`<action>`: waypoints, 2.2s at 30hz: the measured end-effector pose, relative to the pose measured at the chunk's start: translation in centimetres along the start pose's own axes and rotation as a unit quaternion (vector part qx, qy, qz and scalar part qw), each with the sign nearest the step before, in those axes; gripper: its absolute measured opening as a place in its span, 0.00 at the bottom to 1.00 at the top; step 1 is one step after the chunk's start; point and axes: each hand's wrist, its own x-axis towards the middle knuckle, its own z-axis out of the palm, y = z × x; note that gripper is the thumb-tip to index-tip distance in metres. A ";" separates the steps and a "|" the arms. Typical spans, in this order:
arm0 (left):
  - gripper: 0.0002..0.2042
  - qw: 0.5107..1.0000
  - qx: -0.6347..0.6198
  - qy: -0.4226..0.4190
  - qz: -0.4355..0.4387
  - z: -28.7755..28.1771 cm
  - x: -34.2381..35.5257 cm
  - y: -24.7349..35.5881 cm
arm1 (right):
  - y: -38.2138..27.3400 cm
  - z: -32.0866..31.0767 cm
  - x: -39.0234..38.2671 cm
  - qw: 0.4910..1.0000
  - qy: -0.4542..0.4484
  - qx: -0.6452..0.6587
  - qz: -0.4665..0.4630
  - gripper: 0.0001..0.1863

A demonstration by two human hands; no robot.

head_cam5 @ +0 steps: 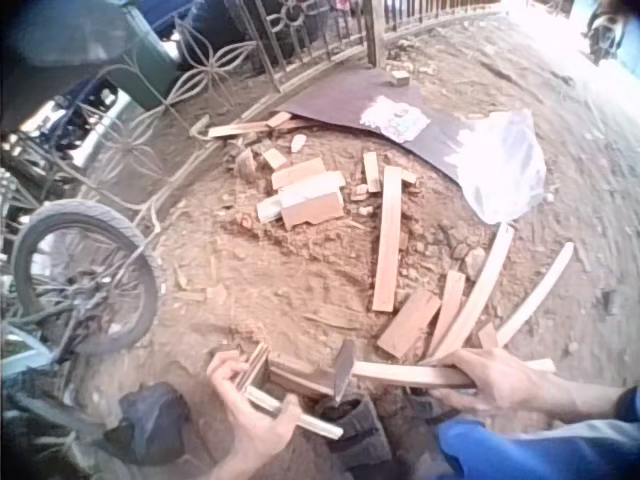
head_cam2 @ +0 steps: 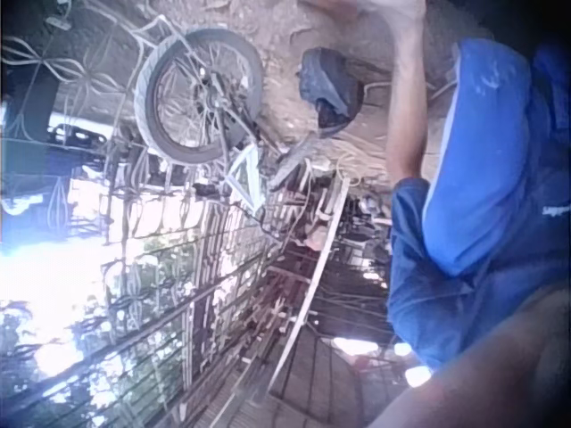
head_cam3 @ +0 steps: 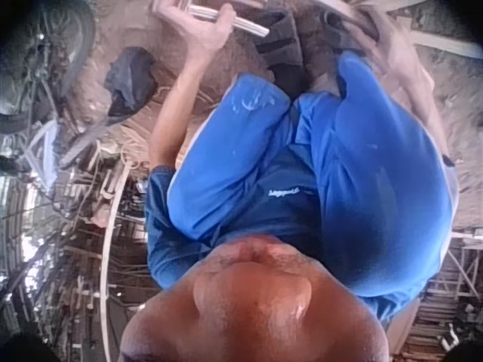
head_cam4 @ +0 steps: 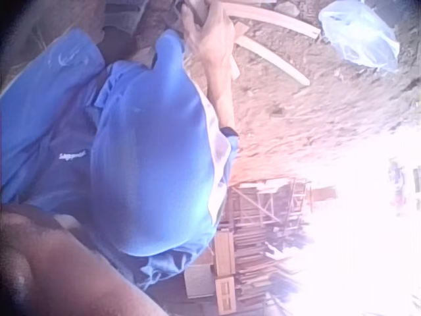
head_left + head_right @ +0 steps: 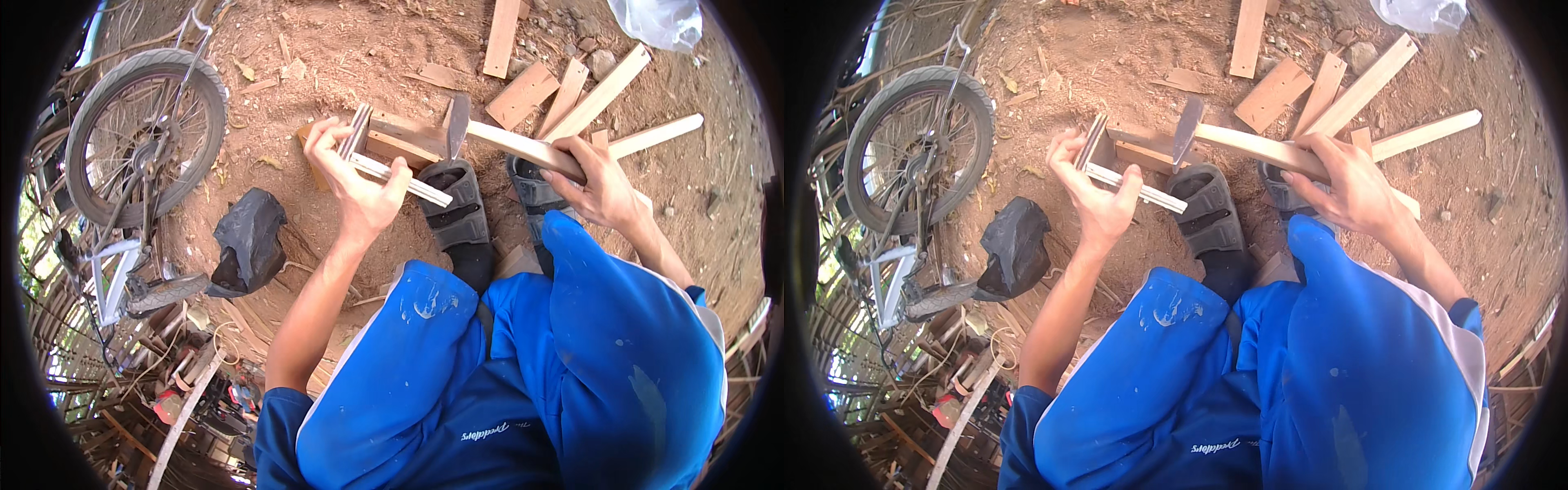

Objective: The person constructs wood joints by positioning small wooden pieces together and driving nails into them with a hammer while sitting on the ground.

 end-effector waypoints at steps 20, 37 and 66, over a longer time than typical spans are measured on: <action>0.19 0.969 -0.190 -0.048 -0.147 -2.9 0.1 1.2 | -1.8 0.7 0.2 0.979 -0.032 0.133 0.148 0.14; 0.23 0.933 -0.244 -0.109 -0.242 -1.6 2.6 -6.8 | -0.7 1.7 -0.3 0.983 -0.025 0.161 0.089 0.14; 0.33 0.925 -0.269 -0.092 -0.251 -2.0 2.7 -6.6 | -5.1 -2.8 4.3 0.973 0.162 0.141 -0.083 0.15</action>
